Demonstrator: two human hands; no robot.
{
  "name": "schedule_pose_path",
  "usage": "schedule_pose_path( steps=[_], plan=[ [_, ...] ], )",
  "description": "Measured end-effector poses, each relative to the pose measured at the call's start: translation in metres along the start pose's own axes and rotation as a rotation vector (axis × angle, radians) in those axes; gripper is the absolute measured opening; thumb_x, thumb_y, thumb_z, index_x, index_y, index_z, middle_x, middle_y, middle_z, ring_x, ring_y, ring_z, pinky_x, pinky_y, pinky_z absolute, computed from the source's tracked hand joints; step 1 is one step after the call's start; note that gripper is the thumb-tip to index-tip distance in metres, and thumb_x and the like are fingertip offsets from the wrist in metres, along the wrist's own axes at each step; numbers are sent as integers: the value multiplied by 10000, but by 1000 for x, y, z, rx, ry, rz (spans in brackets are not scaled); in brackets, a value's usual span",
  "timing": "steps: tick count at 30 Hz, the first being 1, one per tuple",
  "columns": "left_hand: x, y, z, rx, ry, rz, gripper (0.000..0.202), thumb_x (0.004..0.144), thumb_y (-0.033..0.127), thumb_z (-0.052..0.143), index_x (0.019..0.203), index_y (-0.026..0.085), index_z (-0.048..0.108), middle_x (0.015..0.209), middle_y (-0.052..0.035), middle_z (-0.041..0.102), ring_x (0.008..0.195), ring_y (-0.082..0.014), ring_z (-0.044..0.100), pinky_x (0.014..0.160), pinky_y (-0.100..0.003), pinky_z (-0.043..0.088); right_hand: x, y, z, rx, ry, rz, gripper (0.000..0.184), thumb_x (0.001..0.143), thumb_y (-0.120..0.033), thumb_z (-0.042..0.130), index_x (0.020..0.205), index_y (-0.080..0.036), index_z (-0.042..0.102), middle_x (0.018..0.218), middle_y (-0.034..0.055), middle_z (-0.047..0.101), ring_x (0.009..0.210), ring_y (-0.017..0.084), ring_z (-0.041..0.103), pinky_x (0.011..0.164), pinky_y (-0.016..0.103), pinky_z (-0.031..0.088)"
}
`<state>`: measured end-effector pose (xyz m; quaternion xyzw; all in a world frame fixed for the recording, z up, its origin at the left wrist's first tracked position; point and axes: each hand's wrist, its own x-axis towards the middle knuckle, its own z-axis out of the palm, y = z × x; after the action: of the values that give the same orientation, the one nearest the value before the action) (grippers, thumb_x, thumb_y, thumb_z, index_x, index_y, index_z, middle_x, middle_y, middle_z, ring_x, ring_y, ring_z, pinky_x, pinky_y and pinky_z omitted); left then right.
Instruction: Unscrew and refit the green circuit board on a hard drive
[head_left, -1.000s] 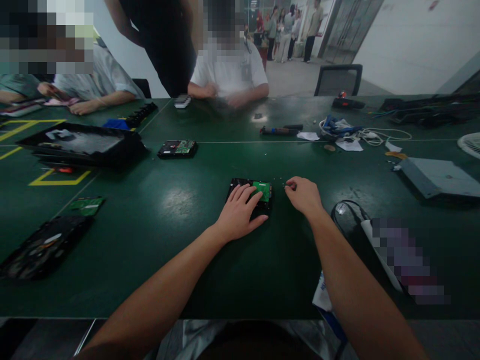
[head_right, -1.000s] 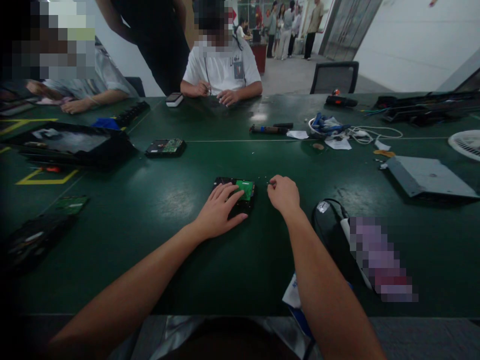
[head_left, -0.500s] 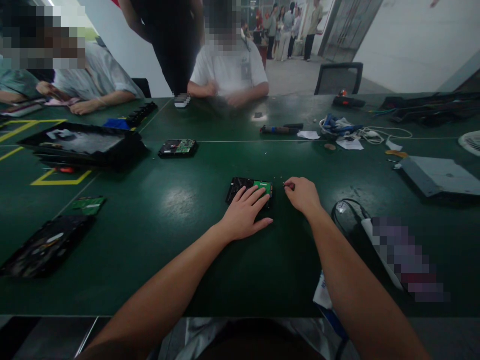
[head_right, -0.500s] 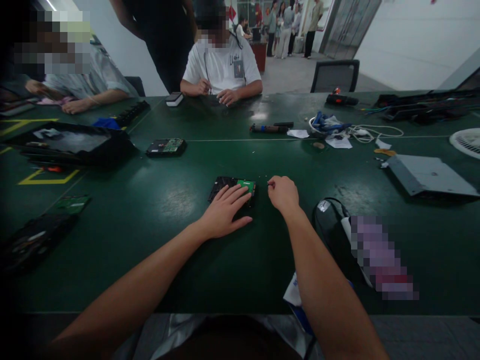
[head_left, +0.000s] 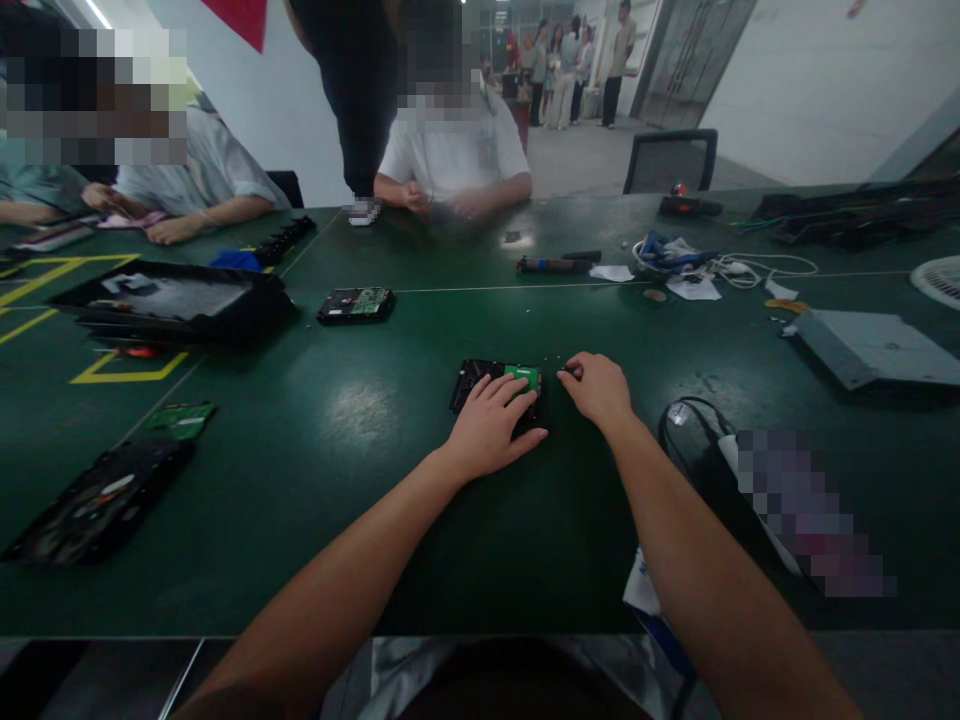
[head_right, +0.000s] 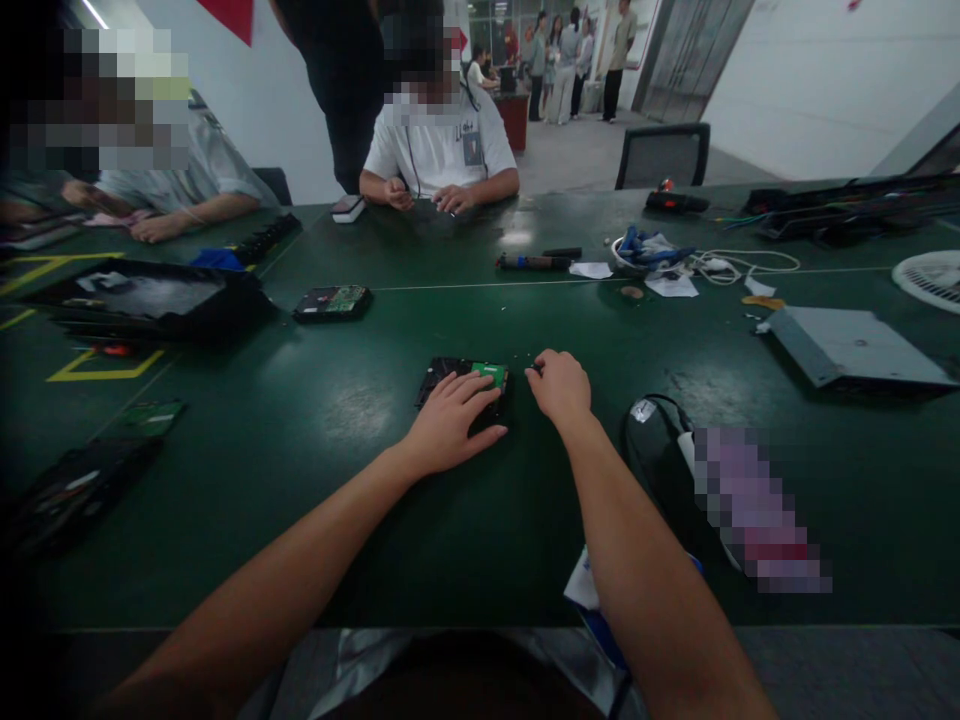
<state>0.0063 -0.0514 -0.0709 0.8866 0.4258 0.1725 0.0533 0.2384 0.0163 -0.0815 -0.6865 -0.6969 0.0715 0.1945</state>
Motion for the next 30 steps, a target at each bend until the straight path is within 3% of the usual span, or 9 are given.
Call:
schedule_pose_path(
  steps=[5, 9, 13, 22, 30],
  plan=[
    [8, 8, 3, 33, 44, -13, 550, 968, 587, 591, 1362, 206, 638, 1489, -134, 588, 1435, -359, 494, 1220, -570, 371, 4, 3, 3, 15, 15, 36, 153, 954, -336, 648, 973, -217, 743, 982, 79, 754, 918, 236, 680, 811, 350, 494],
    [17, 18, 9, 72, 78, -75, 433, 959, 533, 628, 1240, 205, 667, 1326, -146, 642, 1273, -369, 567, 1077, -564, 495, 7, 6, 3, 19, 37, 30, 146, 961, -329, 640, 955, -223, 740, 988, 78, 757, 910, 235, 683, 812, 352, 492],
    [22, 24, 13, 122, 117, -144, 279, 990, 408, 598, 1167, 203, 667, 1224, -147, 651, 1183, -366, 571, 977, -549, 532, 11, 11, 4, 51, 62, 32, 171, 987, -300, 587, 960, -220, 736, 1001, 83, 769, 937, 244, 692, 864, 370, 493],
    [11, 11, 6, 29, 88, -20, 220, 959, 367, 625, 1105, 211, 677, 1252, -110, 682, 1164, -316, 607, 1001, -501, 536, 9, 17, -1, 51, 59, 64, 185, 970, -262, 566, 990, -203, 740, 1028, 93, 759, 953, 246, 685, 887, 382, 499],
    [10, 5, 9, -27, 103, -1, 269, 954, 400, 653, 1137, 203, 674, 1271, -115, 675, 1190, -318, 607, 1044, -505, 511, 3, 1, 1, 14, 59, -122, 208, 985, -258, 566, 1084, -213, 744, 1075, 92, 712, 991, 225, 660, 921, 352, 492]
  ],
)
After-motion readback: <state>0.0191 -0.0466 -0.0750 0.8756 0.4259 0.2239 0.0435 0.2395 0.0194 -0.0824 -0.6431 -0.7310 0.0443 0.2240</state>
